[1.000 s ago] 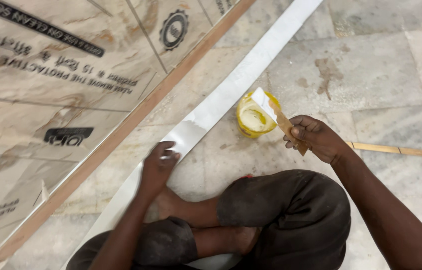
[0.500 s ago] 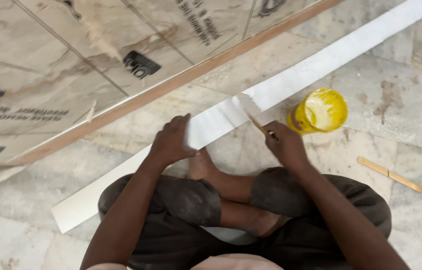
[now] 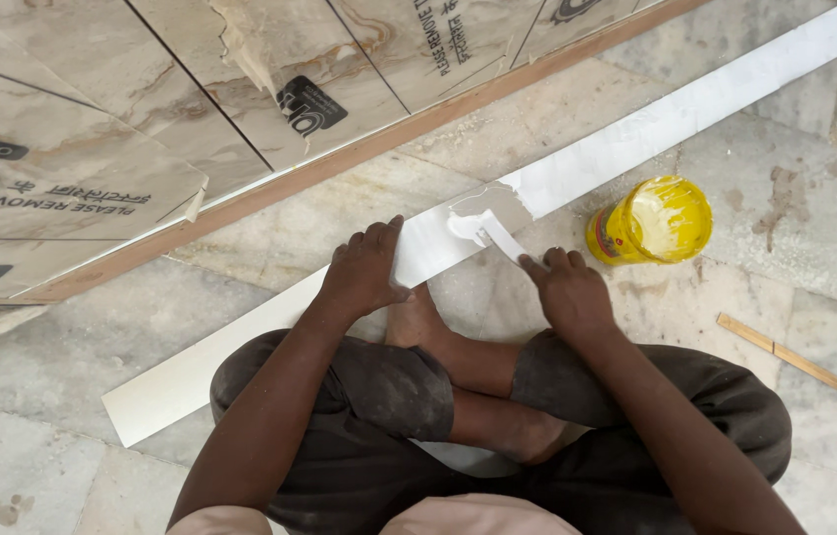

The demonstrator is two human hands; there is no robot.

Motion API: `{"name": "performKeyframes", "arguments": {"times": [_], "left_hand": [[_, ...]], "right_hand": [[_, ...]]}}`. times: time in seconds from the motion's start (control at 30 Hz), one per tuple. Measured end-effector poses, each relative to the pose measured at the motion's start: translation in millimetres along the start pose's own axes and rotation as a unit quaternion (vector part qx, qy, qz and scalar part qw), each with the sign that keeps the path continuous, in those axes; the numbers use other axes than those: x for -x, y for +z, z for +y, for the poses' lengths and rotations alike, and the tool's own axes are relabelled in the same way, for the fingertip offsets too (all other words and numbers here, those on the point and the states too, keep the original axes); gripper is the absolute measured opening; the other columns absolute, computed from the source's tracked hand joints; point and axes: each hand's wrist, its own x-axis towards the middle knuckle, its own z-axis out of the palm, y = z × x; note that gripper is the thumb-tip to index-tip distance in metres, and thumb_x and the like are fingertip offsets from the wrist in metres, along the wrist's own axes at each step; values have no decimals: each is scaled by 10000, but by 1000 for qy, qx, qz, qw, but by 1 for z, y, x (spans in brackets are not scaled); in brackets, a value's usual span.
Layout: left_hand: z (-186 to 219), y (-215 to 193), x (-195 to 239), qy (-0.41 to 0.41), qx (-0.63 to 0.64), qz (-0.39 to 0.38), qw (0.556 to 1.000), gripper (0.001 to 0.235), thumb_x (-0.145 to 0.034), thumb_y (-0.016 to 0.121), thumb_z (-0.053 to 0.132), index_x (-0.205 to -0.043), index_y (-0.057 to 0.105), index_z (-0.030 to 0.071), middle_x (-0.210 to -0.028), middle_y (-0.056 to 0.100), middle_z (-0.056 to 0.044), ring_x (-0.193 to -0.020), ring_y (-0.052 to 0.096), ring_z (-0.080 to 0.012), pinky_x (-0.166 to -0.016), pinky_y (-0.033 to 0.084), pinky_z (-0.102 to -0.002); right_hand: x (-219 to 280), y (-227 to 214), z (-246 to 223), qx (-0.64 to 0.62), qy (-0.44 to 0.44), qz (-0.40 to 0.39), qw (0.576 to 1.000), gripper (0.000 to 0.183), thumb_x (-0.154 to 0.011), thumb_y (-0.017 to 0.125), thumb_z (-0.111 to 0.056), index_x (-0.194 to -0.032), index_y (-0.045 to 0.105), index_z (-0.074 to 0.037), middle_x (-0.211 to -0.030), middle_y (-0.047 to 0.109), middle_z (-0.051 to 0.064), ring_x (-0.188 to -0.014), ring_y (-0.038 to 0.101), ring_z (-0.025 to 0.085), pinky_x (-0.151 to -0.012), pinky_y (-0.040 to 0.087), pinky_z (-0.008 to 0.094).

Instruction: The person sits on the floor and uses a wooden stick to scoop a white adhesive from a yellow container. They apply the adhesive to a long white strip laid on the tiled floor, spreading it evenly along the surface.

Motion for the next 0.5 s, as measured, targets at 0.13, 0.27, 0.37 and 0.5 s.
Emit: {"name": "performKeyframes", "arguments": {"times": [0.13, 0.27, 0.37, 0.5], "left_hand": [[6, -7, 4, 7, -3, 14, 1000, 1225, -610, 941, 414, -1578, 262, 96, -1493, 452, -155, -1307, 513, -369, -1042, 441, -542], [21, -26, 5, 4, -25, 26, 999, 1250, -578, 959, 466, -1560, 287, 86, -1541, 397, -177, -1349, 423, -392, -1091, 345, -582], [40, -27, -5, 80, 31, 113, 990, 990, -714, 884, 453, -1470, 415, 18, -1462, 480, -219, -1345, 455, -402, -1099, 382, -538], [104, 12, -55, 119, 304, 40, 944, 586, -904, 721, 355, -1373, 569, 39, -1361, 618, -182, -1153, 677, -290, -946, 535, -400]], "right_hand": [[5, -17, 24, 3, 25, -23, 999, 485, -877, 567, -63, -1316, 687, -231, -1050, 664, 78, -999, 661, 293, -750, 568, 405], [26, -57, 59, -158, 99, 35, 982, 351, -924, 653, -139, -1272, 701, -150, -1134, 709, 120, -922, 687, 328, -721, 539, 420], [49, -91, 94, -431, 243, -10, 869, 289, -968, 657, -180, -1247, 688, -111, -986, 741, 89, -818, 739, 180, -676, 528, 335], [78, -115, 143, -465, 338, 2, 818, 262, -1008, 667, -199, -1208, 700, -33, -951, 741, 123, -812, 671, 173, -642, 486, 331]]}}
